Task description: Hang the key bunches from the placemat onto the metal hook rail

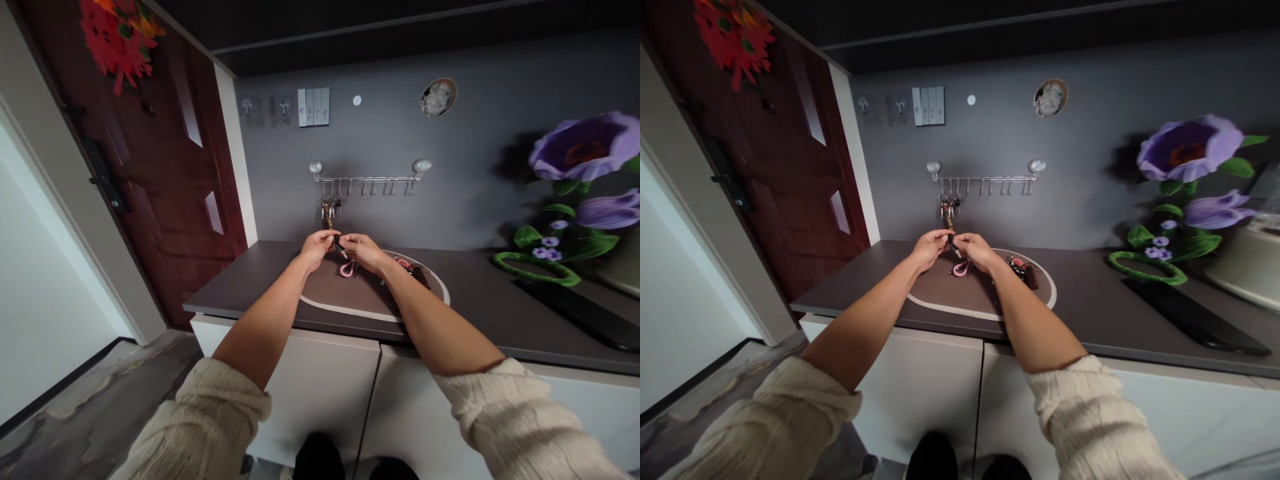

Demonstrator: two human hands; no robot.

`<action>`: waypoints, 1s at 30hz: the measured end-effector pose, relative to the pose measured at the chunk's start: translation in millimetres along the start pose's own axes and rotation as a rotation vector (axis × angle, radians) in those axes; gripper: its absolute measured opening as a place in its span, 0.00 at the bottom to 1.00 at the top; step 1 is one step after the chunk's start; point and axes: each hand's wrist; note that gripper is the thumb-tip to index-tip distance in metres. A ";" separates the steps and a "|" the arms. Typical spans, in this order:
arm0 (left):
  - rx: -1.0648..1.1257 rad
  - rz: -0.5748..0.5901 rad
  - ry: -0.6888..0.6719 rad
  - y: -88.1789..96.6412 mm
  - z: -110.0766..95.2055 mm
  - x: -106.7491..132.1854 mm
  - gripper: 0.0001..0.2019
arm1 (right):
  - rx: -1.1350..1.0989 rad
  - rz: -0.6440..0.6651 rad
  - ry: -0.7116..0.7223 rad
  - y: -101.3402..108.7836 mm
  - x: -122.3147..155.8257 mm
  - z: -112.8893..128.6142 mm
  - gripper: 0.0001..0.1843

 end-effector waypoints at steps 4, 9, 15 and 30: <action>-0.051 -0.033 -0.017 -1.3 -0.7 1.7 0.08 | -0.079 0.062 -0.025 1.0 1.0 2.2 0.10; -0.027 -0.075 -0.006 -5.0 -2.3 3.8 0.06 | -0.097 0.020 -0.042 1.4 -1.2 2.6 0.06; 0.050 -0.083 0.046 -4.3 -4.1 3.4 0.06 | -0.146 -0.133 -0.046 1.5 -3.9 2.8 0.02; -0.763 -0.151 -0.497 4.4 -9.2 7.9 0.07 | -0.241 -0.271 -0.100 8.9 -3.1 7.2 0.05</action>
Point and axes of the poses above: each hand's wrist, its own x-axis away from the middle knuckle, its own y-axis out of the back of the hand, z = x × y, and after that the axes turned 12 degrees about y, right-handed
